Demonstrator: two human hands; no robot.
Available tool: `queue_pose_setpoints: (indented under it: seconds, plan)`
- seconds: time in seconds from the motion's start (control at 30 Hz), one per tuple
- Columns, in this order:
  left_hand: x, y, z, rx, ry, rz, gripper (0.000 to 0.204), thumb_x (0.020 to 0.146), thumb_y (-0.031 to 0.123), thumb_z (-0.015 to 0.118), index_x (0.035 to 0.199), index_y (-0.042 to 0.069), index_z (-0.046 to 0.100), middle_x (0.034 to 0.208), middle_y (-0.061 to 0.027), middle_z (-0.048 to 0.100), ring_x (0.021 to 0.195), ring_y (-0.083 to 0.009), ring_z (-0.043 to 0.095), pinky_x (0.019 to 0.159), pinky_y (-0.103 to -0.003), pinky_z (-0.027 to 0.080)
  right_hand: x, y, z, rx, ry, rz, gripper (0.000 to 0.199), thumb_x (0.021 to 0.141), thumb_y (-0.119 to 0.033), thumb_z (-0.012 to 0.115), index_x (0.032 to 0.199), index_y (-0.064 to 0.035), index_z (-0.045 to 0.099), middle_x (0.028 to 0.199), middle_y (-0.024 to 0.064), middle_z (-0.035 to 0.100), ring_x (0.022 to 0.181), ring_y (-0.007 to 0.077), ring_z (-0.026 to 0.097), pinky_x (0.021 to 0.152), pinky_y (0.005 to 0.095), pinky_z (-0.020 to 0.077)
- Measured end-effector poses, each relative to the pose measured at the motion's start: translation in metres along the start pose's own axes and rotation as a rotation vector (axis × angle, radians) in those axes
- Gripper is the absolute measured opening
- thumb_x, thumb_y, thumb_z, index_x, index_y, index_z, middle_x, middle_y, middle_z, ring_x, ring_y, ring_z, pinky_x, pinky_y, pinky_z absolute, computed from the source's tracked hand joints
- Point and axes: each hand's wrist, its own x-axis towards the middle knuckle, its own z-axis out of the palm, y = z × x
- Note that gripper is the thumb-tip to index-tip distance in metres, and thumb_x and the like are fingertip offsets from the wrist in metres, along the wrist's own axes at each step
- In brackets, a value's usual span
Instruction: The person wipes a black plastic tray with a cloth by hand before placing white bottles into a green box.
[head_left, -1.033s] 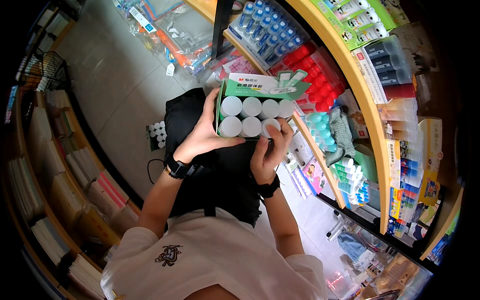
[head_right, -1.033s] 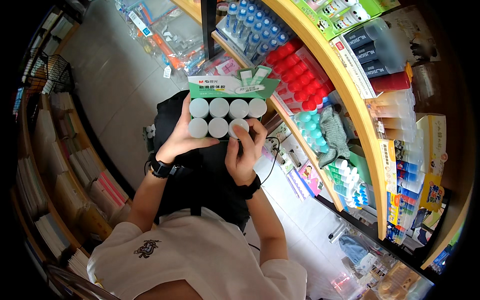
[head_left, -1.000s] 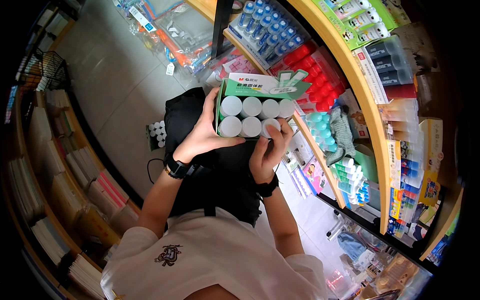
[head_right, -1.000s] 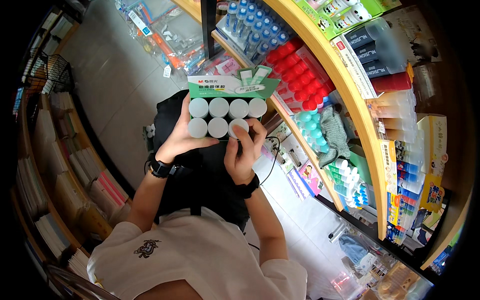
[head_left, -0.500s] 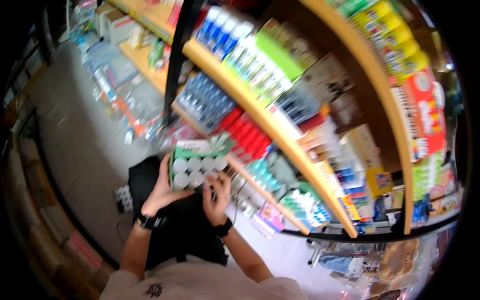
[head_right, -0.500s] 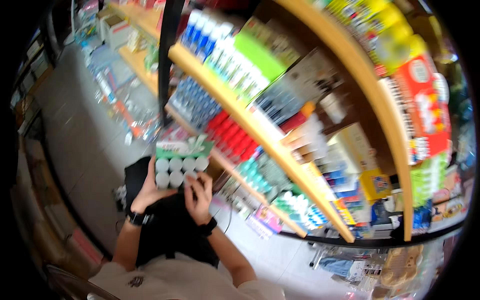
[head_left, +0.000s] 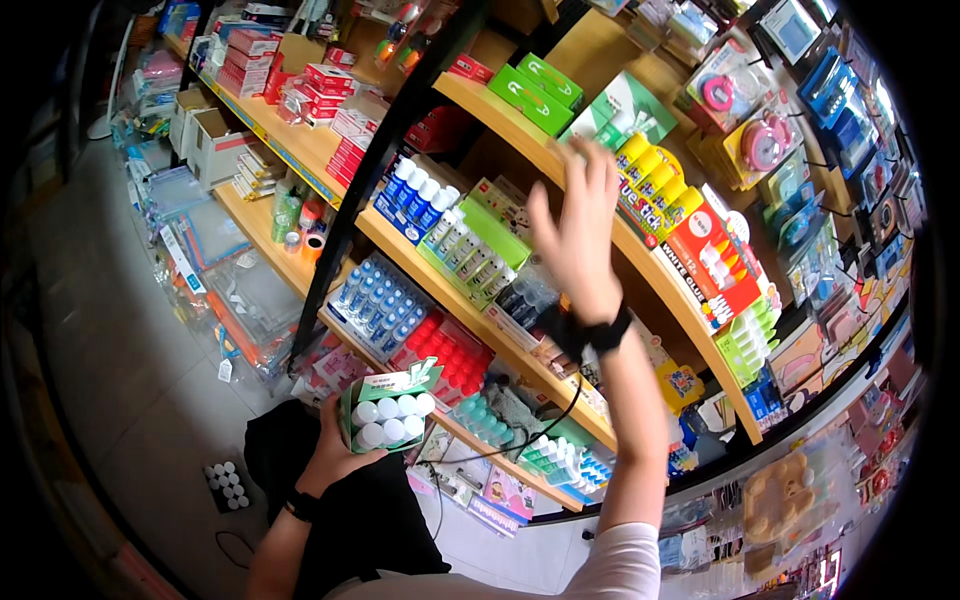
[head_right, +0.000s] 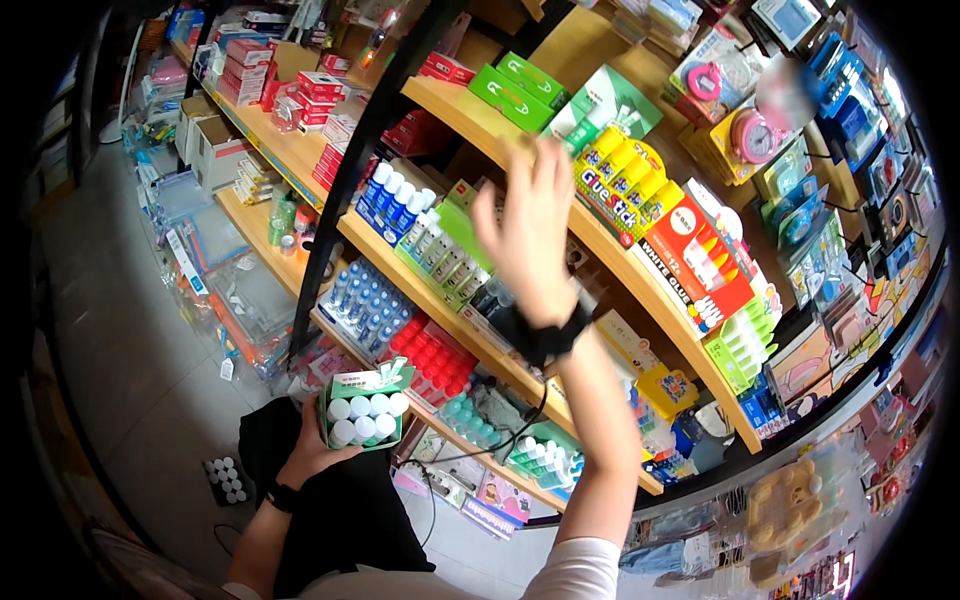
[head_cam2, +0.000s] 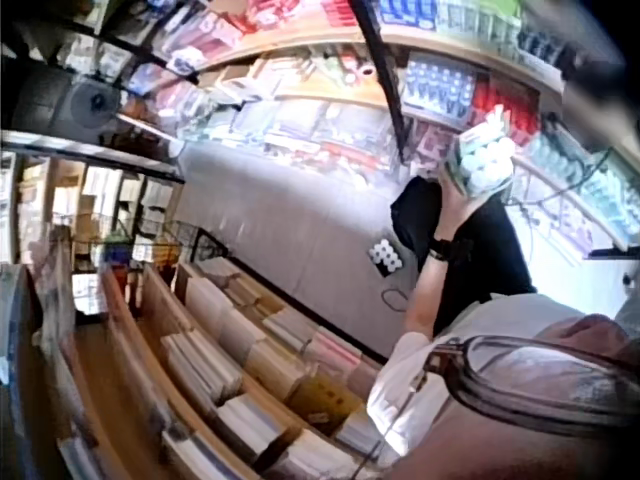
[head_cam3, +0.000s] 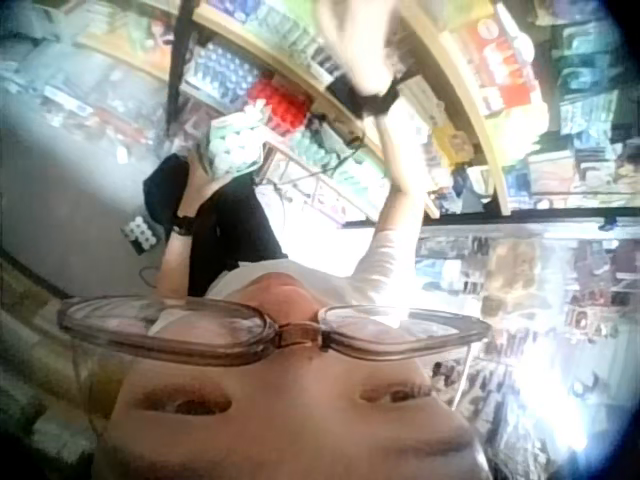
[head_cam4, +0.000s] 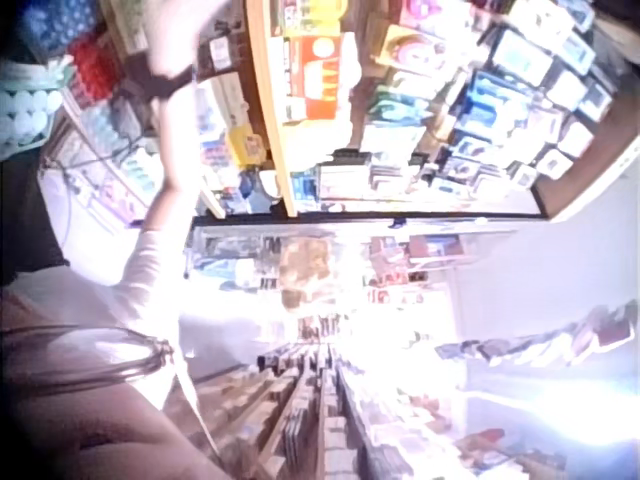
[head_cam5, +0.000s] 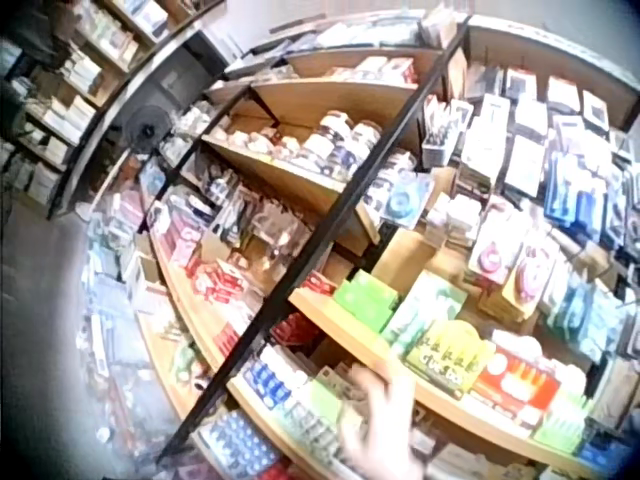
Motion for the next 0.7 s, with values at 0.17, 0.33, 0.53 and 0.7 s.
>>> queue_pose_setpoints:
  seconds: [0.17, 0.33, 0.53, 0.7]
  plan:
    - [-0.001, -0.008, 0.004, 0.014, 0.011, 0.027, 0.098, 0.06, 0.01, 0.082, 0.133, 0.005, 0.017, 0.131, -0.0144, 0.032, 0.123, -0.0251, 0.034, 0.101, -0.04, 0.03, 0.072, 0.1, 0.029, -0.75, -0.269, 0.185, 0.038, 0.073, -0.019, 0.058, 0.104, 0.003, 0.056, 0.113, 0.0196, 0.055, 0.124, 0.0363, 0.036, 0.102, 0.0542, 0.0227]
    - [-0.005, -0.015, -0.006, 0.141, 0.043, 0.033, 0.101, 0.059, 0.017, 0.085, 0.133, 0.004, 0.018, 0.129, -0.0155, 0.031, 0.122, -0.0276, 0.032, 0.101, -0.042, 0.028, 0.075, 0.127, 0.046, -0.743, -0.38, 0.41, 0.024, 0.076, -0.016, 0.05, 0.093, -0.0027, 0.059, 0.101, 0.018, 0.064, 0.12, 0.0337, 0.041, 0.101, 0.0625, 0.0162]
    - [-0.006, -0.007, 0.001, 0.014, 0.013, -0.05, 0.1, 0.06, 0.017, 0.084, 0.134, 0.003, 0.017, 0.13, -0.0155, 0.028, 0.123, -0.0281, 0.033, 0.101, -0.042, 0.03, 0.074, 0.149, 0.044, -0.645, -0.049, 0.249, 0.011, 0.079, -0.01, 0.05, 0.086, -0.0041, 0.056, 0.077, 0.0145, 0.065, 0.096, 0.0305, 0.058, 0.099, 0.0627, 0.0219]
    - [-0.006, -0.017, 0.003, 0.092, 0.023, -0.01, 0.103, 0.059, 0.018, 0.085, 0.135, 0.003, 0.016, 0.13, -0.0154, 0.029, 0.123, -0.028, 0.034, 0.102, -0.042, 0.03, 0.071, 0.104, 0.02, -0.129, 0.097, 0.093, 0.01, 0.081, -0.008, 0.058, 0.089, -0.0034, 0.055, 0.079, 0.015, 0.062, 0.075, 0.0298, 0.061, 0.081, 0.0417, 0.047]
